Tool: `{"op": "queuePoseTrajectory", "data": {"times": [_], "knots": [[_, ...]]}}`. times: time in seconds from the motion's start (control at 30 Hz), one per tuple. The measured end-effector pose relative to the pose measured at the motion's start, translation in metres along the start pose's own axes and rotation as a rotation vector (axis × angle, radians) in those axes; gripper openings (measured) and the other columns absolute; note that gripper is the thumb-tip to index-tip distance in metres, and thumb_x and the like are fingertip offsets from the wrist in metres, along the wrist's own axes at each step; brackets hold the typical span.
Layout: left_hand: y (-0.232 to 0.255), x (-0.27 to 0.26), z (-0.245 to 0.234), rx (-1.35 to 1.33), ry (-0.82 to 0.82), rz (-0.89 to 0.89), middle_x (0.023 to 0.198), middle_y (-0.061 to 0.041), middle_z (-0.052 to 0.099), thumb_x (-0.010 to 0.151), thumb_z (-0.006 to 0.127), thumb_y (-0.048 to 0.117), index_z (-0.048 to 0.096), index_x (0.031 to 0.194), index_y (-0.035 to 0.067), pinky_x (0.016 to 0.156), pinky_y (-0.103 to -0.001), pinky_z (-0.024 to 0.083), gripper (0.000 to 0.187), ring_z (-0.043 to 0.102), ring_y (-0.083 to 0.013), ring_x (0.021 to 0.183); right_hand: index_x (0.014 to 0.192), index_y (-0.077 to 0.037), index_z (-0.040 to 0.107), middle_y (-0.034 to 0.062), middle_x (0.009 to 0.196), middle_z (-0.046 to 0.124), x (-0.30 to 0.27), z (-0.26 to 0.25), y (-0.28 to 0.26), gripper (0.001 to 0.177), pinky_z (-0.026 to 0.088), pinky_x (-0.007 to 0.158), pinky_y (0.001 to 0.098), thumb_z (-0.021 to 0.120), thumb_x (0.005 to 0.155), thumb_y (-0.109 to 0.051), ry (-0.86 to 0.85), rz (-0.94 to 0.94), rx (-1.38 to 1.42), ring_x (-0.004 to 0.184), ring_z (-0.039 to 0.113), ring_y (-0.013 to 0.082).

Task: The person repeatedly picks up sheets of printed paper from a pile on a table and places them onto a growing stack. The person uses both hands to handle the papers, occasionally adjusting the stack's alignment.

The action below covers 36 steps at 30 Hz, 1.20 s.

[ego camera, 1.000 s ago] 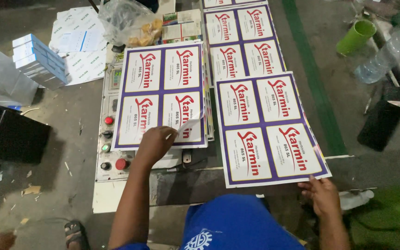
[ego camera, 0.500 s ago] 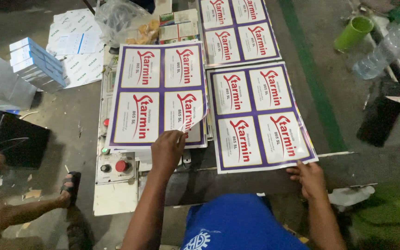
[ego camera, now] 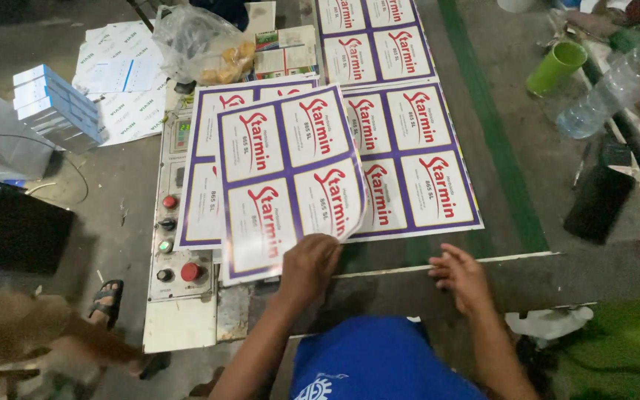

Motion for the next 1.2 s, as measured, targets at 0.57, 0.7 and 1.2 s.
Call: {"op": "queuePoseTrajectory", "data": {"times": [0.57, 0.7, 1.2], "knots": [[-0.074, -0.009, 0.031, 0.147, -0.245, -0.107, 0.117, -0.013, 0.076, 0.090, 0.074, 0.023, 0.077, 0.107, 0.006, 0.100, -0.045, 0.051, 0.024, 0.069, -0.0322, 0.113, 0.119, -0.005, 0.065, 0.0104, 0.098, 0.074, -0.006, 0.029, 0.048, 0.024, 0.054, 0.058, 0.0327, 0.061, 0.100, -0.020, -0.151, 0.015, 0.220, 0.077, 0.072, 0.0206], [-0.091, 0.006, -0.012, 0.295, -0.277, -0.171, 0.128, -0.013, 0.070, 0.080, 0.081, 0.032, 0.076, 0.111, 0.005, 0.105, -0.047, 0.045, 0.042, 0.059, -0.0338, 0.126, 0.122, -0.005, 0.061, 0.0110, 0.100, 0.073, -0.016, -0.025, 0.028, 0.024, 0.054, 0.059, 0.0338, 0.058, 0.102, -0.017, 0.051, -0.072, 0.144, 0.078, 0.071, 0.0217], [-0.113, 0.024, -0.043, 0.221, -0.420, -0.377, 0.103, -0.012, 0.077, 0.096, 0.070, 0.022, 0.078, 0.103, 0.009, 0.083, -0.044, 0.057, 0.017, 0.073, -0.0319, 0.093, 0.127, -0.003, 0.060, 0.0126, 0.105, 0.072, -0.039, -0.114, 0.050, 0.027, 0.051, 0.060, 0.0353, 0.058, 0.105, -0.017, 0.182, 0.009, 0.129, 0.082, 0.070, 0.0243]]}}
Point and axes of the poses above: each hand's wrist, its own x-axis towards the middle knuckle, its own z-axis out of the palm, y = z × x, the point moved 9 cm from there along x, towards the middle knuckle
